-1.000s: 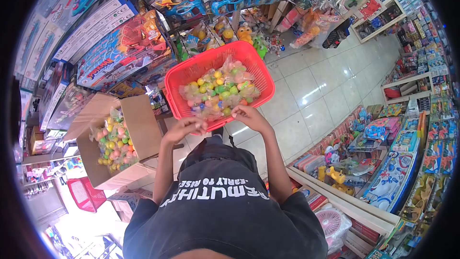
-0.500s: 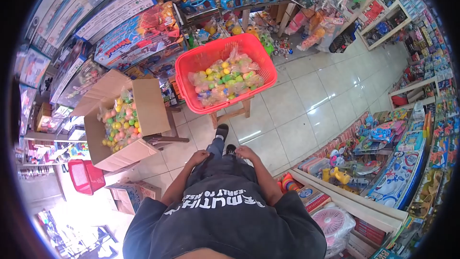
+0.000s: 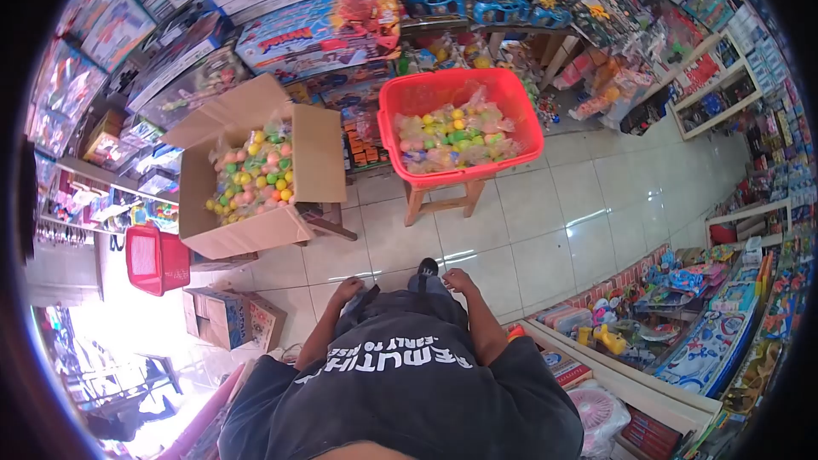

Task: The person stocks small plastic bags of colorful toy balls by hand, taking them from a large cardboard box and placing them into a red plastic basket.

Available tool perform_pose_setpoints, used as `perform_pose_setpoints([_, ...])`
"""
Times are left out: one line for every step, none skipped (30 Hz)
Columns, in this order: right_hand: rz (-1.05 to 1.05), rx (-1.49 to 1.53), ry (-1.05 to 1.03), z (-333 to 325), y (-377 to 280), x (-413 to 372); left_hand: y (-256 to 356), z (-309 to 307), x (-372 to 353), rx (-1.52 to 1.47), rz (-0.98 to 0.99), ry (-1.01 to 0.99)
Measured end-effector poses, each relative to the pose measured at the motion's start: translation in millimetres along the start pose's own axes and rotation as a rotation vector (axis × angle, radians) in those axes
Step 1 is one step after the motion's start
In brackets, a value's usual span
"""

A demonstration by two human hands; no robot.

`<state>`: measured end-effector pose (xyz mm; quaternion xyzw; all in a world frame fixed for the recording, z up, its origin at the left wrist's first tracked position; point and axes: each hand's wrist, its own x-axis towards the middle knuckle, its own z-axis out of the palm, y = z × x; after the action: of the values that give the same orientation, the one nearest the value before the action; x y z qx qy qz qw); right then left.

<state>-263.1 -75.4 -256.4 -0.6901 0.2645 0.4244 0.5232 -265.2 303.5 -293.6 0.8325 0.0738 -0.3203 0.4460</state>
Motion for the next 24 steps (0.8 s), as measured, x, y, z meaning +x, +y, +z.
perform_pose_setpoints([-0.002, -0.024, -0.005, 6.4, -5.2, 2.5, -11.5, -3.2, -0.6, -0.054, -0.036, 0.0])
perform_pose_setpoints([-0.002, -0.022, -0.025, 13.8, -11.4, 5.6, -23.3, -5.8, -1.9, -0.151, -0.098, 0.021])
perform_pose_setpoints([-0.012, -0.038, -0.035, 22.4, -18.5, 9.6, -29.2, -12.5, -5.0, -0.16, -0.1, 0.04])
perform_pose_setpoints([-0.012, -0.064, -0.024, 32.6, -25.5, 13.6, -35.2, -19.1, -7.8, -0.143, -0.073, 0.044])
perform_pose_setpoints([-0.011, -0.088, -0.013, 44.5, -31.2, 17.1, -42.1, -25.7, -11.3, -0.125, -0.048, 0.046])
perform_pose_setpoints([-0.069, -0.114, -0.007, 57.0, -40.2, 15.7, -43.5, -36.9, -17.3, -0.187, -0.032, -0.005])
perform_pose_setpoints([-0.076, -0.122, -0.017, 72.5, -46.4, 19.8, -40.0, -51.2, -29.1, -0.189, -0.035, 0.009])
perform_pose_setpoints([-0.13, -0.141, 0.001, 87.9, -51.2, 25.3, -33.5, -66.1, -44.3, -0.186, -0.066, 0.021])
perform_pose_setpoints([-0.182, -0.16, 0.02, 102.3, -57.0, 29.4, -44.2, -74.6, -50.2, -0.184, -0.095, 0.032])
perform_pose_setpoints([-0.201, -0.163, 0.039, 121.1, -62.0, 33.6, -55.0, -83.8, -55.7, -0.192, -0.096, 0.044])
perform_pose_setpoints([-0.208, -0.177, 0.033, 138.0, -66.9, 37.6, -66.7, -93.3, -61.6, -0.252, -0.12, 0.053])
perform_pose_setpoints([-0.208, -0.166, 0.007, 155.5, -73.5, 38.4, -78.3, -103.0, -66.5, -0.314, -0.145, 0.063])
perform_pose_setpoints([-0.206, -0.156, -0.021, 171.5, -79.8, 39.3, -89.8, -112.8, -70.0, -0.326, -0.147, 0.075])
perform_pose_setpoints([-0.231, -0.211, -0.071, 186.8, -86.6, 41.7, -102.0, -121.4, -74.2, -0.308, -0.188, 0.08])
perform_pose_setpoints([-0.228, -0.226, -0.083, 202.2, -93.8, 38.8, -111.4, -129.1, -80.3, -0.291, -0.232, 0.084])
perform_pose_setpoints([-0.245, -0.198, -0.091, 217.8, -102.0, 34.0, -113.8, -138.5, -89.5, -0.284, -0.259, 0.103])
perform_pose_setpoints([-0.265, -0.169, -0.1, 233.4, -112.4, 30.2, -115.0, -146.4, -99.4, -0.342, -0.21, 0.155])
perform_pose_setpoints([-0.284, -0.19, -0.151, 247.9, -120.8, 33.9, -120.9, -154.5, -103.9, -0.337, -0.185, 0.189])
perform_pose_setpoints([-0.286, -0.202, -0.163, 261.2, -128.4, 36.8, -125.9, -162.1, -108.0, -0.33, -0.16, 0.22])
perform_pose_setpoints([-0.303, -0.19, -0.208, 273.8, -136.1, 40.0, -129.7, -168.9, -110.9, -0.337, -0.167, 0.231])
perform_pose_setpoints([-0.316, -0.174, -0.251, 286.3, -144.6, 41.2, -139.6, -172.0, -110.3, -0.359, -0.084, 0.289])
perform_pose_setpoints([-0.32, -0.232, -0.301, 296.3, -158.9, 35.3, -142.0, -176.5, -114.0, -0.379, -0.001, 0.345])
perform_pose_setpoints([-0.313, -0.239, -0.311, 305.1, -171.4, 28.0, -143.6, -179.1, -117.6, -0.385, -0.013, 0.349])
perform_pose_setpoints([-0.284, -0.227, -0.384, 313.4, -185.6, 19.3, -129.6, -188.3, -125.6, -0.417, 0.059, 0.395])
